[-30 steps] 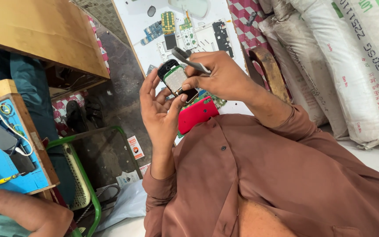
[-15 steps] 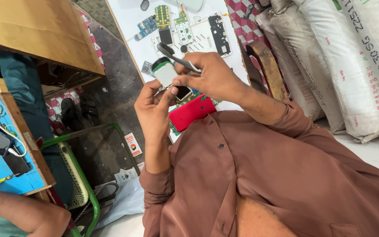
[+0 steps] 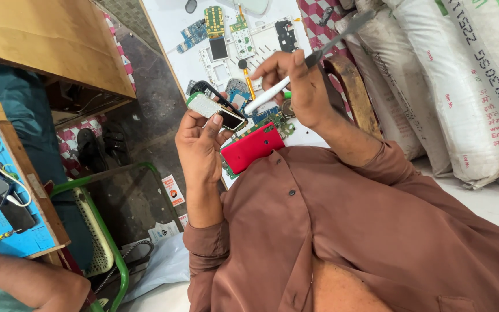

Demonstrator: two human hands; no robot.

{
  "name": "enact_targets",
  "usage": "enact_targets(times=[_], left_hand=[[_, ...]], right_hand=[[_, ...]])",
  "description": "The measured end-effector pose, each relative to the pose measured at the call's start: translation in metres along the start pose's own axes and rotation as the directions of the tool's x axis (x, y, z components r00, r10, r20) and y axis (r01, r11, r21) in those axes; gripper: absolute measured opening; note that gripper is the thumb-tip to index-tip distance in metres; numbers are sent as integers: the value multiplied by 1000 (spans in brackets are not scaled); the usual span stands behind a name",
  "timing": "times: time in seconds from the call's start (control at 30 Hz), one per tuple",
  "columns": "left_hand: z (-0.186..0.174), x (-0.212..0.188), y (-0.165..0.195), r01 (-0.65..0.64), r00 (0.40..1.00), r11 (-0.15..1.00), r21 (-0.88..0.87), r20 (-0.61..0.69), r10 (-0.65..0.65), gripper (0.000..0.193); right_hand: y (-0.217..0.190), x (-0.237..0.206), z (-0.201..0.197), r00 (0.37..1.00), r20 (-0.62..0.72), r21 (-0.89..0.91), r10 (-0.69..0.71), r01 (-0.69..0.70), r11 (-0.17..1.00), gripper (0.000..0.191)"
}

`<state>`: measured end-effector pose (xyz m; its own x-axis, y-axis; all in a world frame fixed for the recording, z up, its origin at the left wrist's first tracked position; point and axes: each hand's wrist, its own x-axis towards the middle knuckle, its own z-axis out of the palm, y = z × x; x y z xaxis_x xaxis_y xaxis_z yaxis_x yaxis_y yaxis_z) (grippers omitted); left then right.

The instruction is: The person disassembles a small electronic device, likely a mobile phone, using pliers and a screwdriver. They remove the casing, separate the internal components including the circuit board, and manipulate connectors and screws while working at a cluttered bench.

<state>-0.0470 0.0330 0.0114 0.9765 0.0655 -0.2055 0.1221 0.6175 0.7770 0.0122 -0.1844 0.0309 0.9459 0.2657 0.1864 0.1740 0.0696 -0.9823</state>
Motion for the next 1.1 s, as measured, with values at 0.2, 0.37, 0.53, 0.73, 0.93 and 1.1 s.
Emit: enact_targets(times=[0.2,0.37,0.53,0.73,0.93,1.1], left_hand=[[4,-2,0,-7,1000,1000,26,-1,7,23],[3,-4,-5,-31,999,996,87,-11,32,25],[0,-4,-6,-134,991,986,102,28,131,27],[-2,-4,-12,-217,974,966,141,90,206,22],[-8,-6,-24,-268,963,939,216,68,259,18],[-12,-12,-31,-274,961,899,341,129,244,22]], right_hand=[[-6,-6,1,984,129,-66,-122,131,989,51],[-18,-12,6,974,181,-288,-138,187,939,39],[-19,-11,8,973,175,-347,-149,203,916,33],[-19,-13,8,976,134,-294,-173,206,933,27],[-17,-16,6,924,196,-381,-328,380,843,20],[-1,-25,2,900,233,-387,-369,434,814,12]])
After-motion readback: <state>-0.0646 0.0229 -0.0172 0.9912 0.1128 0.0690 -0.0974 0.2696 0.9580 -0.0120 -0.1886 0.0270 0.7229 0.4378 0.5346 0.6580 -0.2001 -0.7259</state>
